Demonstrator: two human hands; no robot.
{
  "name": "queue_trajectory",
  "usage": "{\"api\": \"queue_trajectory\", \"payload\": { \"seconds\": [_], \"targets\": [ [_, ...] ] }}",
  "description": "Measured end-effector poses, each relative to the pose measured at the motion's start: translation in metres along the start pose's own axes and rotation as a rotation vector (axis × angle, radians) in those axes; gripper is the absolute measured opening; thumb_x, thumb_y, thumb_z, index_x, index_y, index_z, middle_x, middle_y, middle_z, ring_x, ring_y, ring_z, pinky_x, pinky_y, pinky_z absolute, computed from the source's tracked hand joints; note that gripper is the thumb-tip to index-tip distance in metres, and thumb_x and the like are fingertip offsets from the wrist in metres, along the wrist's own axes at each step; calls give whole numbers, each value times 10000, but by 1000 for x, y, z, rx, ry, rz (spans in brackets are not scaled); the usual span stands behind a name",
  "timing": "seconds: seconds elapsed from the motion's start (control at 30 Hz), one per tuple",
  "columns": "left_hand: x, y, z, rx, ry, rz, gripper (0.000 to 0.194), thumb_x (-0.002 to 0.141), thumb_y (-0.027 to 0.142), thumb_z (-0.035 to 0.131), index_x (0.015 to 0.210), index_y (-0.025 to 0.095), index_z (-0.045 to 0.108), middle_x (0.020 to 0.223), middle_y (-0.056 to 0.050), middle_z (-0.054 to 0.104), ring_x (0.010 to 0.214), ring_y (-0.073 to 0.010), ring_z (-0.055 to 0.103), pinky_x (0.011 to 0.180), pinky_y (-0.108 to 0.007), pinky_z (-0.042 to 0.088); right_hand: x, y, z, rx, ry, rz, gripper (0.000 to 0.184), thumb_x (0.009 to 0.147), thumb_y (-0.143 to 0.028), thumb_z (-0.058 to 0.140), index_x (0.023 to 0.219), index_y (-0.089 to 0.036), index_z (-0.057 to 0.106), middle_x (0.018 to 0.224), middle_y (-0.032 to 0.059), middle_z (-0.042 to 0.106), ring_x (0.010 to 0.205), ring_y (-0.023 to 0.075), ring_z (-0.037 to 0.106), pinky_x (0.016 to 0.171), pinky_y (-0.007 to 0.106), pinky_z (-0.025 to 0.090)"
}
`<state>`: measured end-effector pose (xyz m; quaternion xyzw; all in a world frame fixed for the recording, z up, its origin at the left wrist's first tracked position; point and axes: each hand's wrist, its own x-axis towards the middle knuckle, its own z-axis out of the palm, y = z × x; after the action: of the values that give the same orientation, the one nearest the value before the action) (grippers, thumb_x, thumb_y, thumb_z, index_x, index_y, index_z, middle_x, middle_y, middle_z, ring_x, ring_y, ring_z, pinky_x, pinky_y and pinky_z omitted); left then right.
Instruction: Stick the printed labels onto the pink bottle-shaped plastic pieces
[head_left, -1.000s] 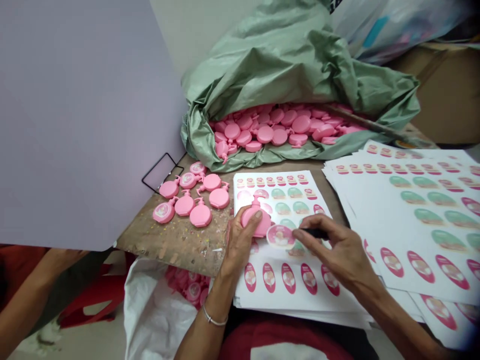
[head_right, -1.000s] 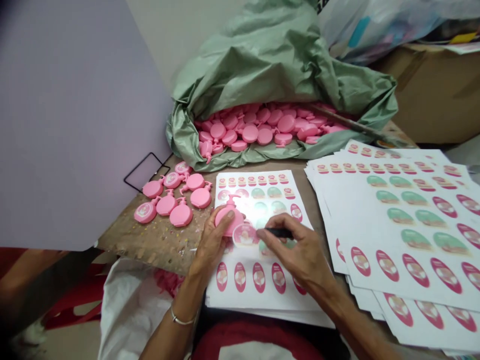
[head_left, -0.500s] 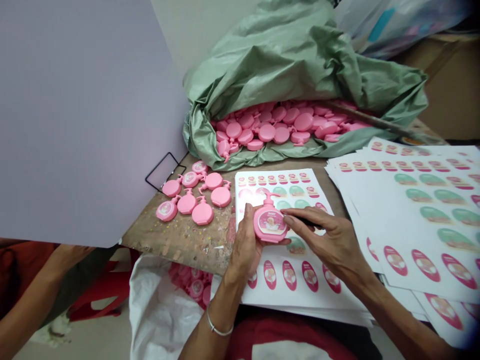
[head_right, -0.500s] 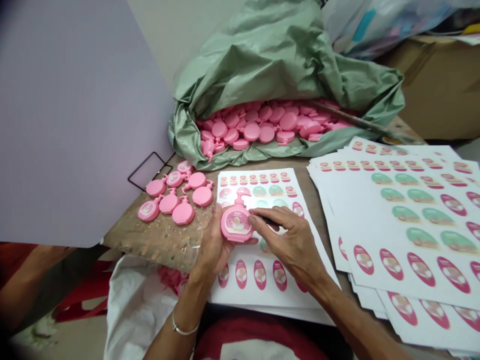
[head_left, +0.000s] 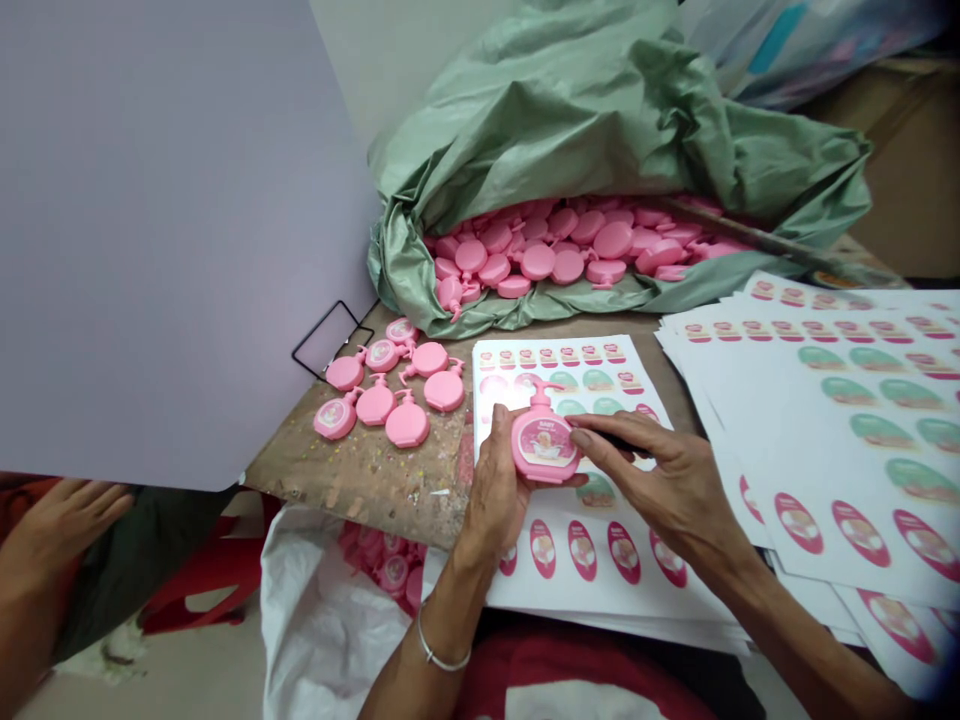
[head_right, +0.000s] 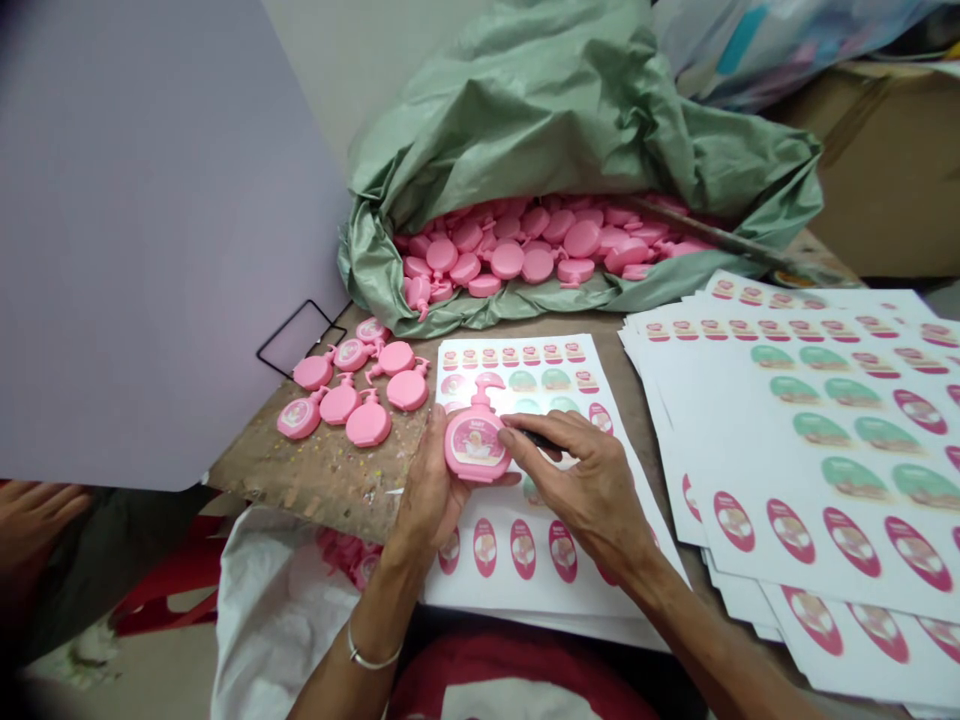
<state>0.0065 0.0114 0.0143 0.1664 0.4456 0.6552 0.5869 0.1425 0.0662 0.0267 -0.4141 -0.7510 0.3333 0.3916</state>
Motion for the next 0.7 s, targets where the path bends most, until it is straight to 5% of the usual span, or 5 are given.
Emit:
{"api": "queue_trajectory", "payload": {
  "seconds": [0.27,0.4,0.53,0.7],
  "targets": [
    [-2,3,2,18,-20,-13,549,906,601,408,1132,161,645,1059,-110,689,1016,-268,641,764,-388,595,0,0,1,-24,2,-19,182,846,-376,644,955,-265,738,852,20,727,695,163,597,607,319,484],
    [-4,6,3,140,-20,41,428,826,515,619,1071,166,658,1041,-89,684,990,-237,640,856,-365,557,2,1,-1,-176,27,-126,226,865,-399,616,980,-235,721,842,50,729,717,193,617,675,363,475],
    [-7,2,-3,276,47,76,390,810,445,660,1101,187,638,1106,-87,668,1033,-256,636,928,-409,521,1,2,3,-519,152,-187,509,827,-503,629,1197,-154,623,955,139,718,832,290,638,756,450,443],
    [-13,-9,-14,402,255,76,398,829,416,620,1174,218,629,1372,-122,536,1312,-286,457,1071,-364,403,8,18,26,-343,48,-97,778,745,-589,659,1362,-168,438,1214,170,622,1036,311,615,816,449,500]
  ]
}}
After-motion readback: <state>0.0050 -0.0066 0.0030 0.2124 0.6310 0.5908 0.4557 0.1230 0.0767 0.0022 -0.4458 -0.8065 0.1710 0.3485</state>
